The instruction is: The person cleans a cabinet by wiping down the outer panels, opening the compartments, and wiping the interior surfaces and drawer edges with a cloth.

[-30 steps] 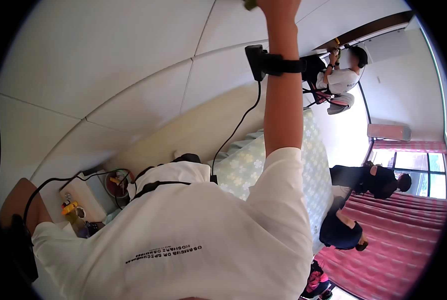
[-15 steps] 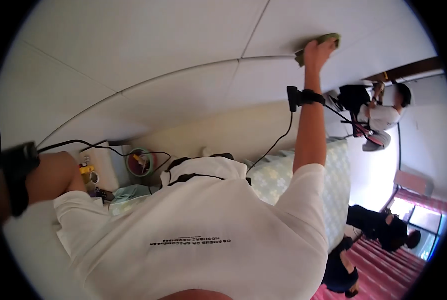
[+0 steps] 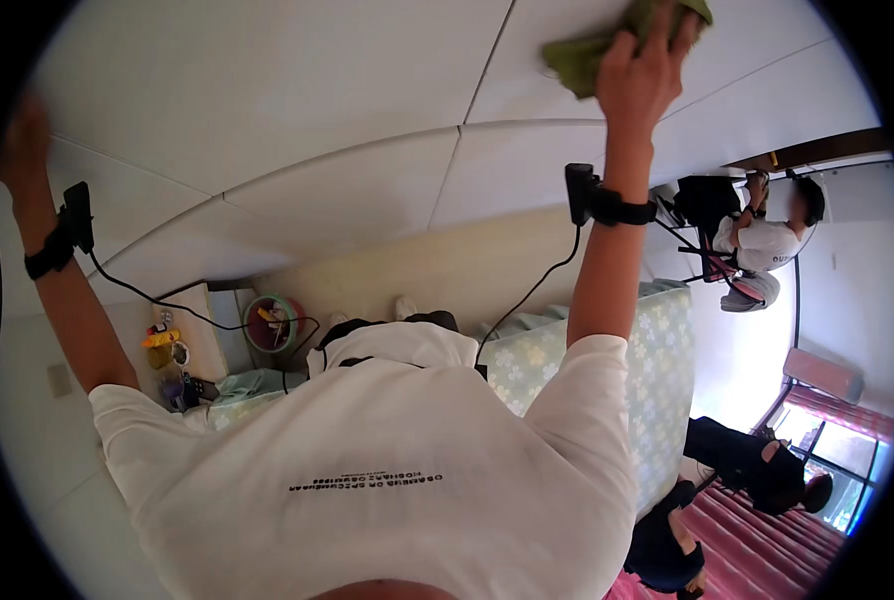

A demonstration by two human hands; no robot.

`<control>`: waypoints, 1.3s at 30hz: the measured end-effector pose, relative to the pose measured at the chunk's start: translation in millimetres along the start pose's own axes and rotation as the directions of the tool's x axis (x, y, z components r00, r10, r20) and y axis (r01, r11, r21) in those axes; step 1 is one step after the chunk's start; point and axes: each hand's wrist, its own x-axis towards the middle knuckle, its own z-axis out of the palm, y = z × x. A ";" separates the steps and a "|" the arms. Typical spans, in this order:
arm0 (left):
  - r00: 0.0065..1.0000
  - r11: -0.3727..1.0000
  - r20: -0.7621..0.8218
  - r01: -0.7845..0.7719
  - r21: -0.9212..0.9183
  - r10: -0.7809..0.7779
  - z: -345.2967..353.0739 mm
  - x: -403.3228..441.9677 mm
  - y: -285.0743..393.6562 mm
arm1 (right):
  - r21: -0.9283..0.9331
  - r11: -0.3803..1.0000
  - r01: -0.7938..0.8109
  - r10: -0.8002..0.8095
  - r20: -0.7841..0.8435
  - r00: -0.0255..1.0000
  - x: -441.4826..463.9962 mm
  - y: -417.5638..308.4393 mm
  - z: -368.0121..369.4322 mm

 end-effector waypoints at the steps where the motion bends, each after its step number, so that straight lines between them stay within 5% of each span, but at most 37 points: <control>1: 0.989 0.882 0.103 0.047 0.469 -0.107 42.6 -26.3 -27.4 | -0.004 1.000 -0.002 0.002 0.006 1.000 -2.7 14.0 -1.1; 3: 0.960 0.568 0.151 0.010 0.823 -0.237 44.5 -25.8 -25.6 | -0.028 0.986 -0.165 0.166 0.016 0.986 -10.2 54.1 -1.2; 4: 0.957 0.557 0.130 0.038 0.830 -0.259 43.2 -22.0 -22.1 | -0.034 0.985 -0.170 0.171 0.014 0.985 -16.8 84.9 0.9; 7: 0.986 0.834 0.041 0.112 0.541 -0.159 14.3 0.0 -8.4 | -0.088 0.954 -0.285 0.286 -0.004 0.958 -48.2 142.6 7.8; 9: 0.996 0.945 -0.021 0.084 0.317 -0.082 -1.6 5.8 -4.4 | -0.196 0.762 -0.618 0.648 0.195 0.737 -61.9 153.2 5.6; 16: 0.996 0.999 -0.082 0.023 -0.031 -0.025 -25.3 15.4 3.3 | -0.284 0.877 -0.389 0.461 0.267 0.846 -64.2 54.0 -1.9; 18: 0.996 0.996 -0.076 0.047 -0.080 -0.053 -11.2 16.2 7.0 | -0.060 0.958 -0.280 0.284 0.331 0.900 -58.1 11.7 -11.1; 19: 0.953 0.844 0.142 0.160 0.512 -0.267 10.2 15.4 7.9 | -0.027 0.964 -0.266 0.258 0.351 0.900 -57.4 0.6 -11.3; 20: 0.897 0.640 0.165 0.155 0.753 -0.411 18.5 13.4 6.5 | -0.010 0.960 -0.279 0.266 0.345 0.900 -57.5 -1.2 -11.4; 21: 0.819 0.391 0.183 0.054 0.919 -0.544 26.0 12.2 6.3 | 0.009 0.957 -0.290 0.270 0.337 0.902 -55.6 -0.2 -10.1; 24: 0.848 0.375 0.119 0.099 0.922 -0.517 16.3 10.8 3.2 | -0.101 0.961 -0.256 0.272 0.196 0.942 -55.6 58.5 1.3; 25: 0.971 0.848 0.064 0.170 0.501 -0.232 -2.1 12.0 1.4 | -0.151 0.950 -0.274 0.299 0.175 0.938 -48.7 79.7 0.2; 26: 0.986 0.995 -0.166 -0.008 -0.099 -0.009 -13.3 15.3 2.4 | -0.165 0.938 -0.305 0.331 0.160 0.930 -42.0 104.9 -1.6; 27: 0.986 0.995 -0.167 -0.011 -0.101 -0.007 -9.8 18.0 10.6 | -0.181 0.924 -0.338 0.365 0.145 0.920 -37.1 127.1 -3.5; 28: 0.975 0.856 0.101 0.123 0.502 -0.199 -0.3 18.5 23.3 | -0.182 0.923 -0.339 0.366 0.143 0.920 -34.4 145.4 -4.8; 30: 0.849 0.391 0.187 0.025 0.920 -0.495 13.6 23.3 28.9 | -0.232 0.874 -0.427 0.467 0.158 0.870 -27.5 159.8 -8.5; 33: 0.756 0.420 0.197 0.112 0.901 -0.624 18.9 33.6 19.9 | -0.233 0.897 -0.376 0.419 0.178 0.890 -28.7 137.3 -7.9; 39: 0.737 0.447 0.239 0.095 0.890 -0.632 15.9 35.7 26.9 | -0.073 0.943 -0.324 0.331 0.259 0.907 -36.5 73.4 -17.8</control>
